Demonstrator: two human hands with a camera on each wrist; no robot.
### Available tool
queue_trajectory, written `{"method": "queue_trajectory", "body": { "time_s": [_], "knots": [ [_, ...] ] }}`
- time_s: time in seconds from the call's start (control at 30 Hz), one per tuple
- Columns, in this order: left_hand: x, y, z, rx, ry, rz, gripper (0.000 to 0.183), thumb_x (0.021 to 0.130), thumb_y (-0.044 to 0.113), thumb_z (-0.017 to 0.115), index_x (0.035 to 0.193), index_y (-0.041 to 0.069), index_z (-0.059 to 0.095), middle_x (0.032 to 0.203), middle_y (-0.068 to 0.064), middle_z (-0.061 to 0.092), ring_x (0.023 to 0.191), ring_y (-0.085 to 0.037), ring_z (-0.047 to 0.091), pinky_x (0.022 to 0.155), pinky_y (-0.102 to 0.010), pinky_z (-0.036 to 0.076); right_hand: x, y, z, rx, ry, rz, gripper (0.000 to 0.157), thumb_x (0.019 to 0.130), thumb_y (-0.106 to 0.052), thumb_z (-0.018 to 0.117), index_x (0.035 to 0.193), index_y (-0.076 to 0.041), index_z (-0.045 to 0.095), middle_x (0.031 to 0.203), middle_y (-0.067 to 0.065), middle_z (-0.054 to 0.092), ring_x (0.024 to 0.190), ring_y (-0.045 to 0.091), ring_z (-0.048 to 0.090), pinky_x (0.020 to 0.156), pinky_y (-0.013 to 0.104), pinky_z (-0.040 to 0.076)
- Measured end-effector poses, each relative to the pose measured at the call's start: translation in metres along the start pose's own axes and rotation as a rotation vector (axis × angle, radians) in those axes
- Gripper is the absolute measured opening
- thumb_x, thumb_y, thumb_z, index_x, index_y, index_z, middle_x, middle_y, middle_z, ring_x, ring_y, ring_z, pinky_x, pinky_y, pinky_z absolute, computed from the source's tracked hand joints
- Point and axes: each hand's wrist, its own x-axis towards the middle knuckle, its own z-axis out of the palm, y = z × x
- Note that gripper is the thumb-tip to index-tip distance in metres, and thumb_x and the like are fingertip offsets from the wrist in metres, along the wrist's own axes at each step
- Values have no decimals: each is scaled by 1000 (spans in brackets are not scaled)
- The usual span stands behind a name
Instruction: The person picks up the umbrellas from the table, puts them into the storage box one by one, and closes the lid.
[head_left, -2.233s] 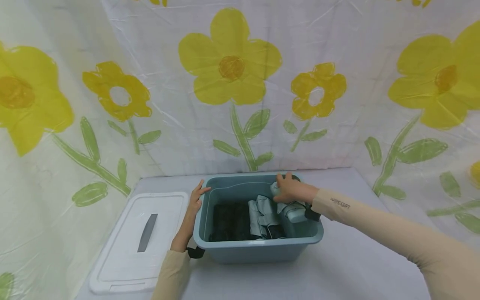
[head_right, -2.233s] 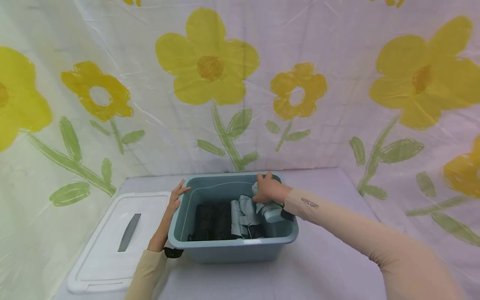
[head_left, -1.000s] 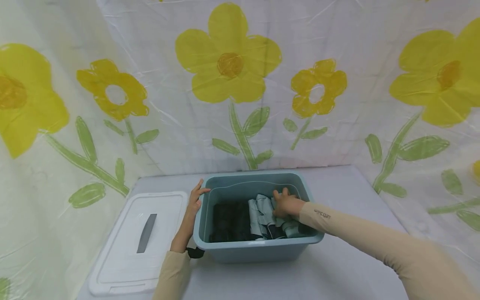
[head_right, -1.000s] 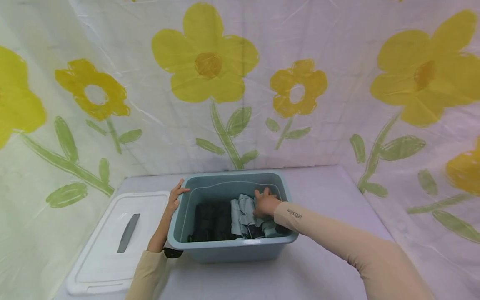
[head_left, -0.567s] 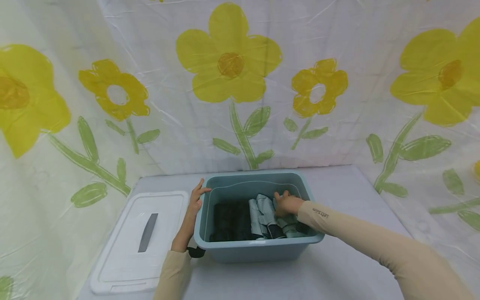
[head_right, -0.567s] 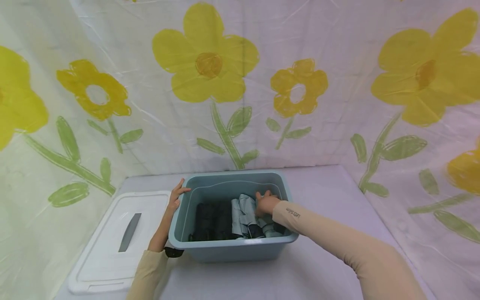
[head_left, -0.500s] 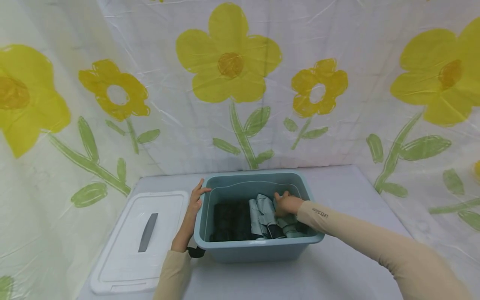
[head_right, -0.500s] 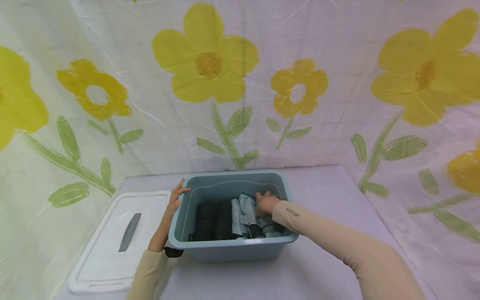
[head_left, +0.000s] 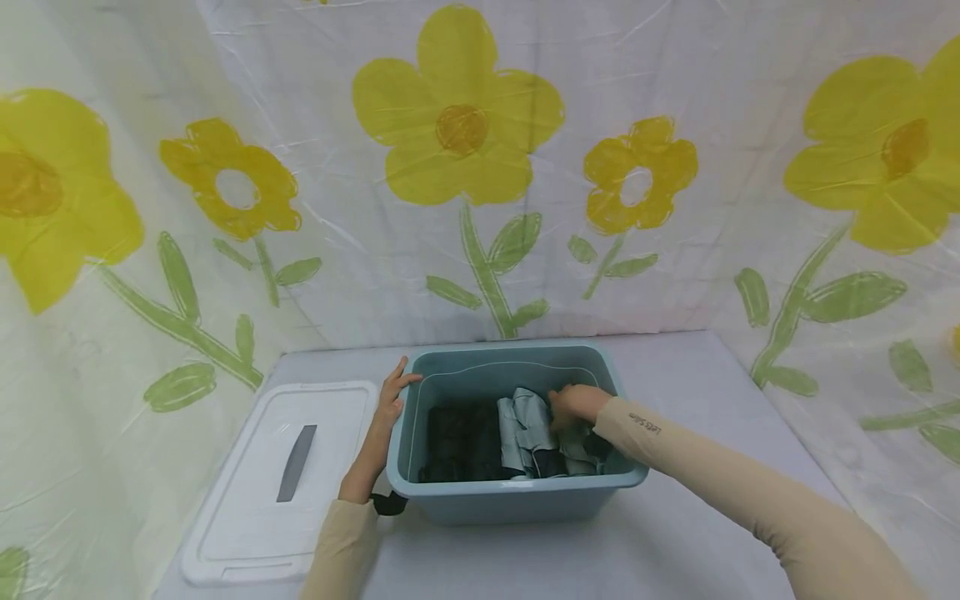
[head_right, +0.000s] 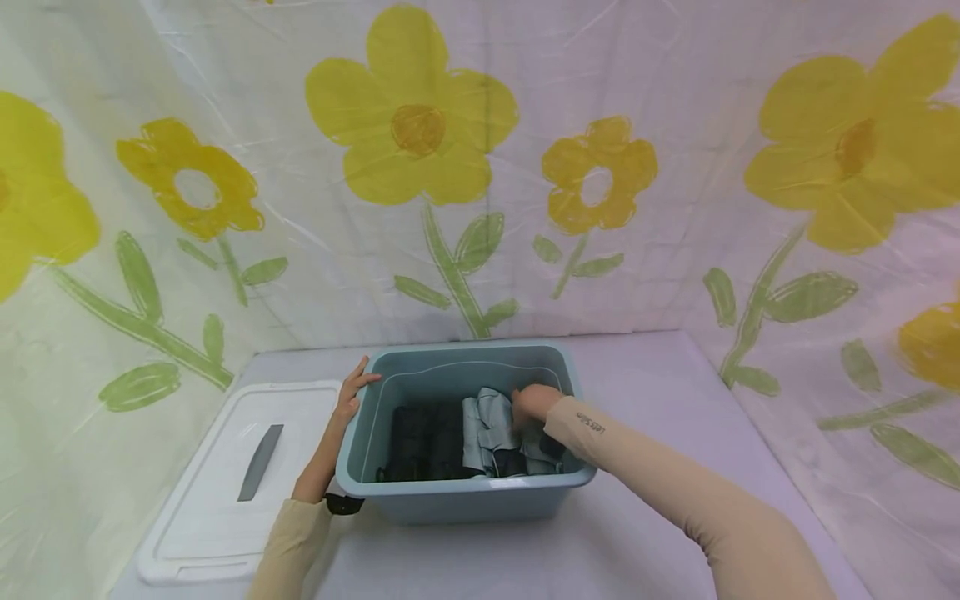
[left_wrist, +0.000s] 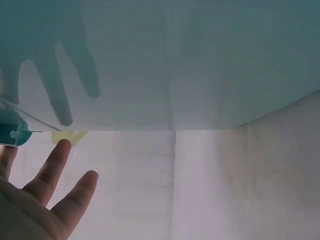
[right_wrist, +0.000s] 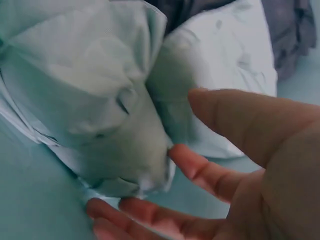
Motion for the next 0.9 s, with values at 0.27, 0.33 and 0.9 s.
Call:
{"method": "queue_trajectory", "body": {
  "time_s": [0.27, 0.33, 0.9],
  "knots": [
    [21, 137, 9, 112, -63, -341, 44, 100, 9, 25, 143, -1, 30, 153, -21, 9, 140, -41, 6, 98, -71, 9, -10, 11, -20, 81, -29, -130, 37, 92, -35, 55, 116, -6, 52, 117, 16, 57, 106, 30, 55, 88, 45, 43],
    [18, 131, 6, 157, -72, -349, 45, 102, 16, 23, 145, 5, 28, 154, -17, 11, 140, -39, 8, 99, -71, 11, -14, 15, -24, 104, -26, -167, 39, 92, -34, 54, 119, -7, 51, 122, 17, 54, 111, 32, 53, 90, 46, 42],
    [-20, 124, -35, 393, -56, -504, 43, 99, 30, 43, 140, 16, 42, 145, -8, 39, 134, -33, 32, 102, -60, 27, -54, 56, -48, 353, 145, -484, 58, 96, -36, 48, 140, -3, 32, 119, 14, 55, 109, 30, 55, 87, 43, 45]
  ]
}}
